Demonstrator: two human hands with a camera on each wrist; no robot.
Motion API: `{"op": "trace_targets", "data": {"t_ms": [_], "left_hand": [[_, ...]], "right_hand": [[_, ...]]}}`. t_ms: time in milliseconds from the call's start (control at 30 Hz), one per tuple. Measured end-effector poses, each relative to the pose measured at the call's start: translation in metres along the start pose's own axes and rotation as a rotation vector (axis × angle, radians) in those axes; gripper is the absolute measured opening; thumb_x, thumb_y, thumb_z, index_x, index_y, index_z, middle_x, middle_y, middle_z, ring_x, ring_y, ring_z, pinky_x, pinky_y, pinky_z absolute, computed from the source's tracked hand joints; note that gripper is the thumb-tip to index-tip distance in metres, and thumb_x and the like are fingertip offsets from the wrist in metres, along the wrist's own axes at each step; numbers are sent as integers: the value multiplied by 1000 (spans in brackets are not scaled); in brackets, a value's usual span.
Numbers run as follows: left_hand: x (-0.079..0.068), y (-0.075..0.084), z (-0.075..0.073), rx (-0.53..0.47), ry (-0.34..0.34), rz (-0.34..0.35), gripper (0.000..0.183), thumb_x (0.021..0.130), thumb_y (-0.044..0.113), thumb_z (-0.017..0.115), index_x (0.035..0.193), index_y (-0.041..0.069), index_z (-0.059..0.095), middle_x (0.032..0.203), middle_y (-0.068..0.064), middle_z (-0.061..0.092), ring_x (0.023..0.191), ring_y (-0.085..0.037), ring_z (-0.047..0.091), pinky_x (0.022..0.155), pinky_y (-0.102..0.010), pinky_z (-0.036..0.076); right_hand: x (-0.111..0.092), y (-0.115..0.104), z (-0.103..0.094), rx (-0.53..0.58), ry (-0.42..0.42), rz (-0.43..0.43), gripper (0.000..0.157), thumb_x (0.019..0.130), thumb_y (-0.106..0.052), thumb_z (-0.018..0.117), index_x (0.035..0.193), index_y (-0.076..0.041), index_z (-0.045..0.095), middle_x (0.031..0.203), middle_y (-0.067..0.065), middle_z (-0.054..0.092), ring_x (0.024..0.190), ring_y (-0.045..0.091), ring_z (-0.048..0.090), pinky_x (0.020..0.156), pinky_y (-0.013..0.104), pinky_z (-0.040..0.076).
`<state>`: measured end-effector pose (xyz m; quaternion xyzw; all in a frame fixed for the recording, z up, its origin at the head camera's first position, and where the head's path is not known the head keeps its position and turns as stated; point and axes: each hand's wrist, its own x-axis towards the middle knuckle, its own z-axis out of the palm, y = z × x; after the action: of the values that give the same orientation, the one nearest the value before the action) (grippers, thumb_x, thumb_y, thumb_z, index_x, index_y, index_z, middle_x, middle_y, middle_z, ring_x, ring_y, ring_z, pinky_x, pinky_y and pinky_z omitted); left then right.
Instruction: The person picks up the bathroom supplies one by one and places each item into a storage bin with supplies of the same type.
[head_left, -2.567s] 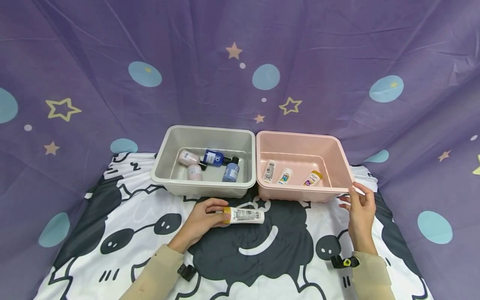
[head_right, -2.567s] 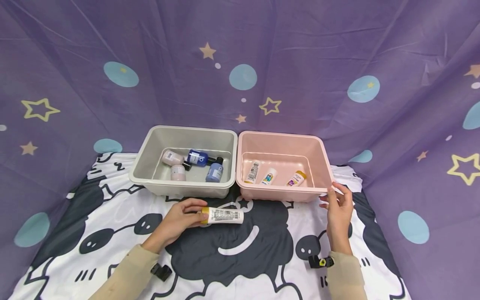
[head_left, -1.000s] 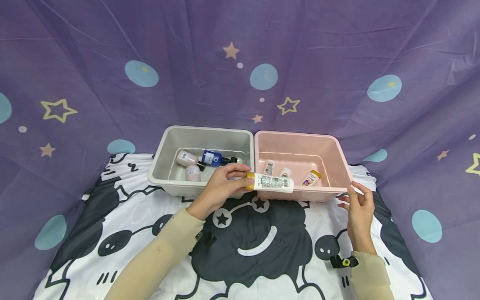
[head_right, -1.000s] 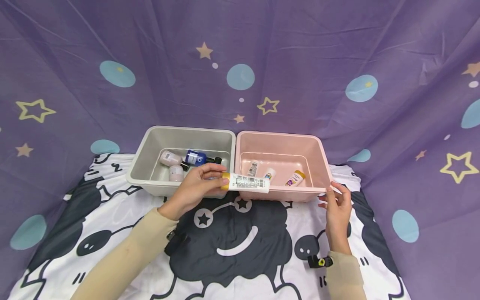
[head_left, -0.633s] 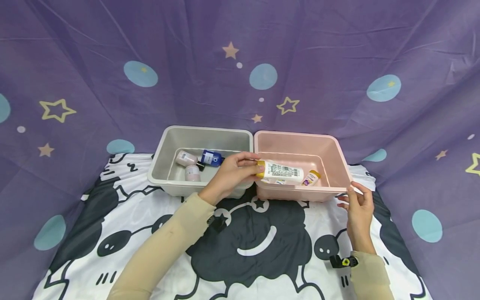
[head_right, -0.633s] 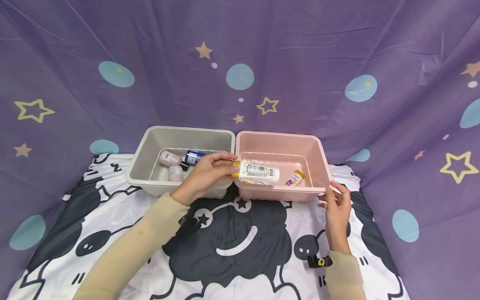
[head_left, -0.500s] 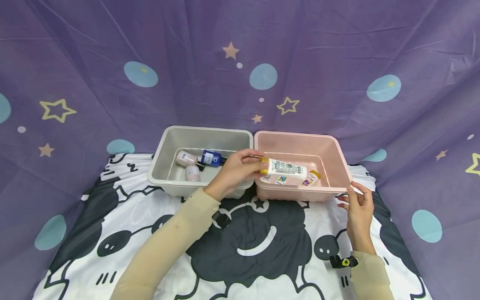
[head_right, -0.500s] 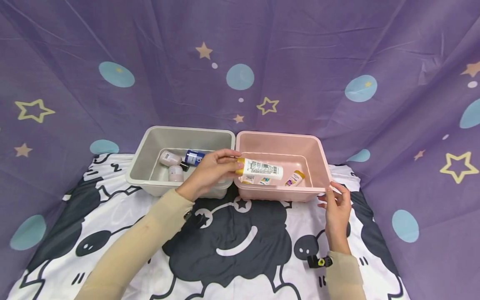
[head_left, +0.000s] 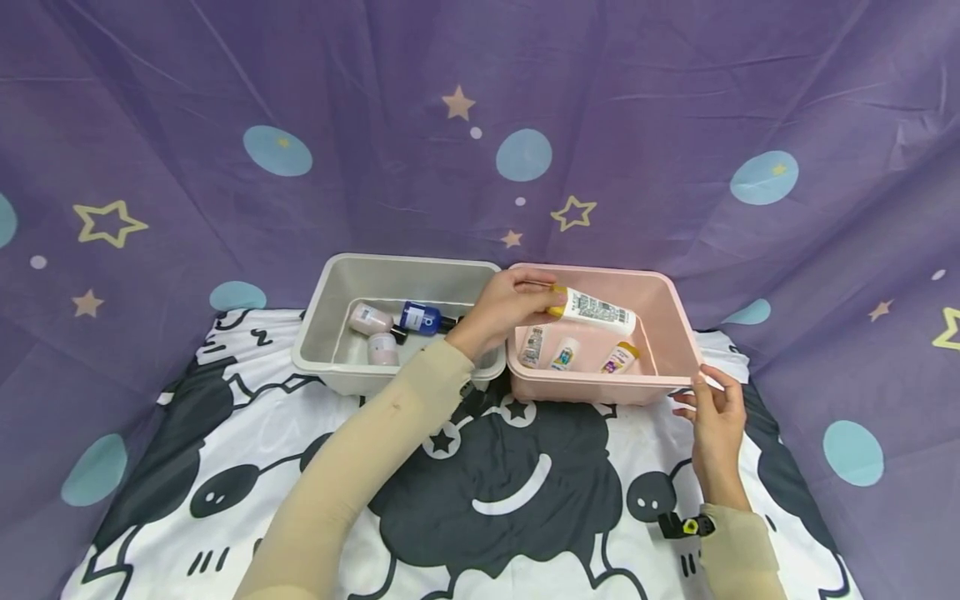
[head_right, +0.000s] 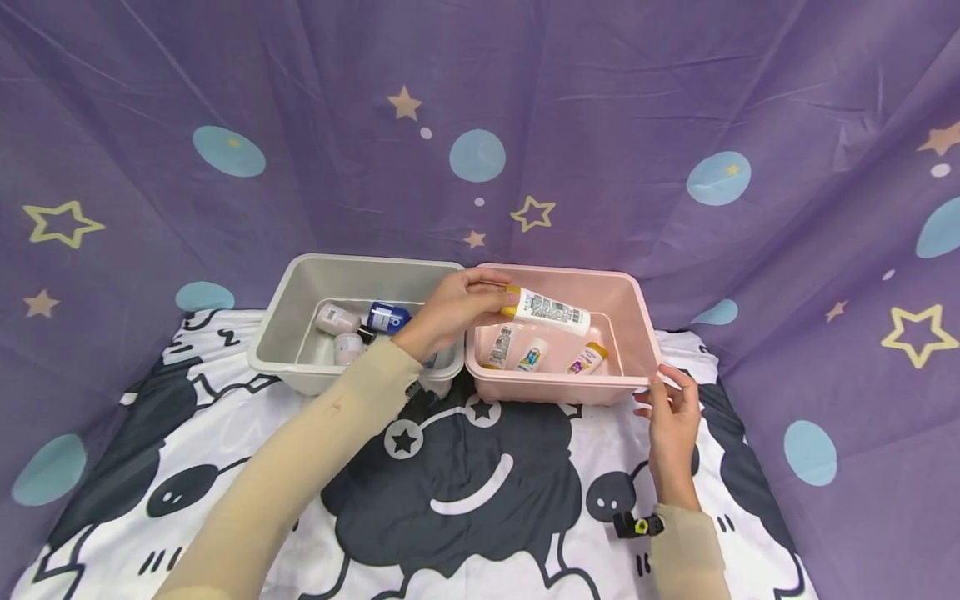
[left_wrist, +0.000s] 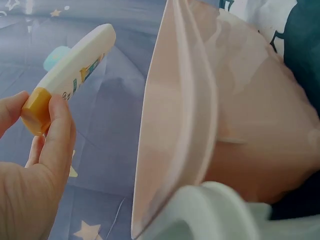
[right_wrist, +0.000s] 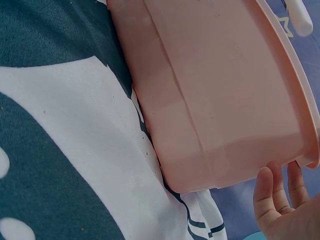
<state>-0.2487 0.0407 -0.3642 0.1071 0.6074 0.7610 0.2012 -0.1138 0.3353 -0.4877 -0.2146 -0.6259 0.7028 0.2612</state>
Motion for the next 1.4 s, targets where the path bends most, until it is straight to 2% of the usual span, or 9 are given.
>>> {"op": "trace_targets", "data": {"t_ms": [133,367,533,633,733,967,1167,1300,1400], "left_hand": [[15,3,5,30,0,-4,39,86,2,79,121,-3,63,107,-15,70,89,-23,70,80,-35,60],[46,2,15,24,21,-18,45,85,0,79,125,-8,60,103,-16,71,85,-24,71,78,-33,60],[64,-6,19,18,67,-44,47,83,-2,79,126,-10,59,100,-17,72,83,-24,71,75,-32,61],[71,-10,20,37,115,-43,42,82,-2,80,120,-9,63,96,-16,73,82,-25,72,72,-32,61],[77,-13,21,45,154,-40,39,81,-3,80,116,-9,65,94,-16,72,81,-25,72,70,-32,61],[85,-17,24,44,163,-62,36,83,-4,78,116,-7,64,97,-15,71,82,-23,71,76,-32,61],[89,-22,27,123,230,-26,31,81,-7,75,111,-8,68,91,-14,71,79,-23,69,76,-34,61],[91,-25,27,149,261,-18,31,82,-7,73,113,-8,68,90,-13,68,90,-31,70,78,-35,60],[92,-26,27,59,231,-33,36,83,-9,71,117,-11,64,91,-14,67,102,-40,67,81,-38,60]], "right_hand": [[0,0,-1,3,-1,-4,30,98,-18,67,127,-12,60,99,10,63,75,23,69,53,25,56],[-1,-2,0,16,-12,-11,30,99,-17,66,127,-10,59,97,9,64,75,21,69,53,24,56],[-2,-2,0,12,-13,-6,31,99,-17,66,128,-9,58,98,9,62,75,22,69,53,24,56],[-1,-1,0,13,-17,-9,32,99,-17,66,129,-9,58,98,10,62,74,21,69,53,24,56],[-1,0,-1,8,-20,-7,32,99,-18,66,129,-10,58,99,9,62,75,21,69,53,25,56],[-2,2,0,13,-19,-4,31,99,-18,66,128,-10,58,97,8,64,74,22,69,54,25,56],[-2,3,0,3,-16,0,32,99,-17,66,129,-10,58,98,8,64,74,21,69,53,25,56],[0,2,0,6,-23,-4,32,100,-17,65,129,-9,57,98,9,63,73,20,68,54,25,56],[1,1,0,14,-21,-9,30,100,-17,65,128,-9,58,97,10,62,73,19,68,53,25,56]]}}
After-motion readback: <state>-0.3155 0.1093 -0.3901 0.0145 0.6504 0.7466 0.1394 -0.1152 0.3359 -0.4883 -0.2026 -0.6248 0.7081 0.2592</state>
